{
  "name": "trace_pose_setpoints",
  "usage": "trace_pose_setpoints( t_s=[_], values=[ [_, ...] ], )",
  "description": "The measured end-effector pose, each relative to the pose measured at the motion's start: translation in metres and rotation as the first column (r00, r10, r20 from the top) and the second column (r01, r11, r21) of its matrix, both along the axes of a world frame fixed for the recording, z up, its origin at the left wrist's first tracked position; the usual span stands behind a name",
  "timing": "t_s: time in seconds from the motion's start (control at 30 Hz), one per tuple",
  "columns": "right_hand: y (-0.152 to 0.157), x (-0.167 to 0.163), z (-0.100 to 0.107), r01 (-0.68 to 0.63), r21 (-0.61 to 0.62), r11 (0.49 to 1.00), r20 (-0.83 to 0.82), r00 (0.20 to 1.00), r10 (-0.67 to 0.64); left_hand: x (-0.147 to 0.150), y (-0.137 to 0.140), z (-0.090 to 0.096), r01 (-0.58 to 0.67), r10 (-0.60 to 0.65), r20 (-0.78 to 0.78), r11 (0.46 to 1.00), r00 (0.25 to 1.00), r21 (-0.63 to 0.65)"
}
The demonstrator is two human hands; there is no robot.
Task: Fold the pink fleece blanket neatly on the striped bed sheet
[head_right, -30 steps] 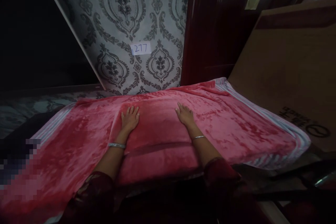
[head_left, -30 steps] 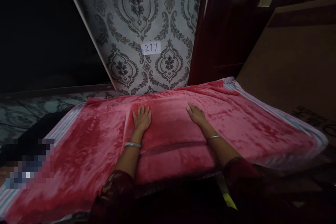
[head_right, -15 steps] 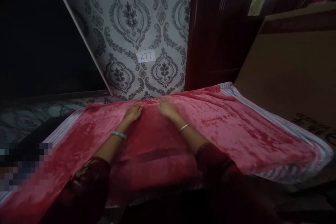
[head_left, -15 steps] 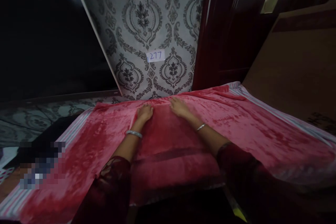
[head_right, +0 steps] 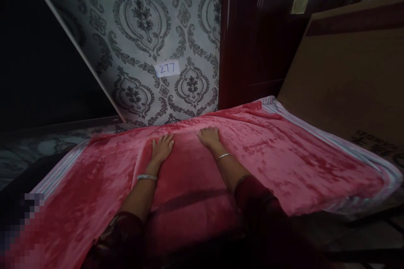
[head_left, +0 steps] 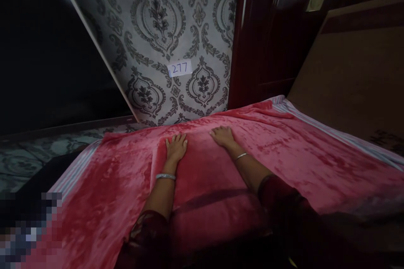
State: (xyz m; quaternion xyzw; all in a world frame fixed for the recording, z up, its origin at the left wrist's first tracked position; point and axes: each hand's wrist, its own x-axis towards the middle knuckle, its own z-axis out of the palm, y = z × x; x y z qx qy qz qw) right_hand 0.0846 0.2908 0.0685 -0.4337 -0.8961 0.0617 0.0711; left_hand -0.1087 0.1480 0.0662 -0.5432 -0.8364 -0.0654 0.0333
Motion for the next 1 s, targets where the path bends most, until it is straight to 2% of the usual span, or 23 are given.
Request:
trace_pose_setpoints(
  t_s=[0.1, 0.17, 0.27, 0.37, 0.47, 0.57, 0.63, 0.7, 0.8, 0.9, 1.0],
  values=[
    [0.015, 0.026, -0.004, 0.146, -0.060, 0.987, -0.041, 0.988, -0.149, 0.001, 0.001, 0.001, 0.018, -0.019, 0.011, 1.000, 1.000, 0.003],
    [0.018, 0.034, -0.008, 0.191, -0.099, 0.977, -0.074, 0.977, -0.199, 0.002, 0.000, 0.002, 0.028, -0.029, 0.014, 1.000, 0.999, 0.011],
    [0.017, 0.036, -0.009, 0.191, -0.119, 0.974, -0.084, 0.976, -0.201, 0.003, -0.003, 0.004, 0.031, -0.031, 0.028, 0.999, 0.999, 0.017],
    [0.013, 0.038, -0.001, 0.191, -0.142, 0.971, -0.075, 0.976, -0.202, 0.004, -0.005, 0.013, 0.024, -0.022, 0.075, 1.000, 0.997, -0.020],
    [-0.001, 0.039, 0.013, 0.209, -0.077, 0.975, -0.078, 0.973, -0.215, 0.009, -0.009, 0.027, -0.037, 0.039, 0.091, 0.999, 0.995, -0.028],
    [-0.040, 0.037, 0.024, 0.126, 0.043, 0.991, -0.116, 0.986, -0.120, 0.024, -0.021, 0.037, -0.044, 0.044, 0.048, 0.999, 0.998, 0.007],
    [-0.079, 0.033, 0.024, -0.005, 0.088, 0.996, -0.143, 0.990, 0.017, 0.040, -0.037, 0.037, 0.033, -0.033, 0.021, 0.999, 0.999, 0.016],
    [-0.118, 0.029, 0.017, -0.123, 0.085, 0.989, -0.151, 0.979, 0.135, 0.057, -0.058, 0.029, 0.107, -0.107, 0.007, 0.994, 0.994, 0.005],
    [-0.160, 0.026, 0.000, -0.221, 0.039, 0.975, -0.119, 0.967, 0.224, 0.076, -0.087, 0.013, 0.128, -0.128, -0.009, 0.991, 0.992, -0.043],
    [-0.170, 0.029, -0.012, -0.246, 0.048, 0.968, -0.102, 0.963, 0.250, 0.083, -0.102, 0.001, 0.113, -0.115, -0.035, 0.992, 0.993, -0.063],
    [-0.157, 0.045, -0.016, -0.209, 0.053, 0.976, -0.084, 0.974, 0.213, 0.084, -0.104, -0.002, 0.109, -0.112, -0.050, 0.993, 0.992, -0.048]
  ],
)
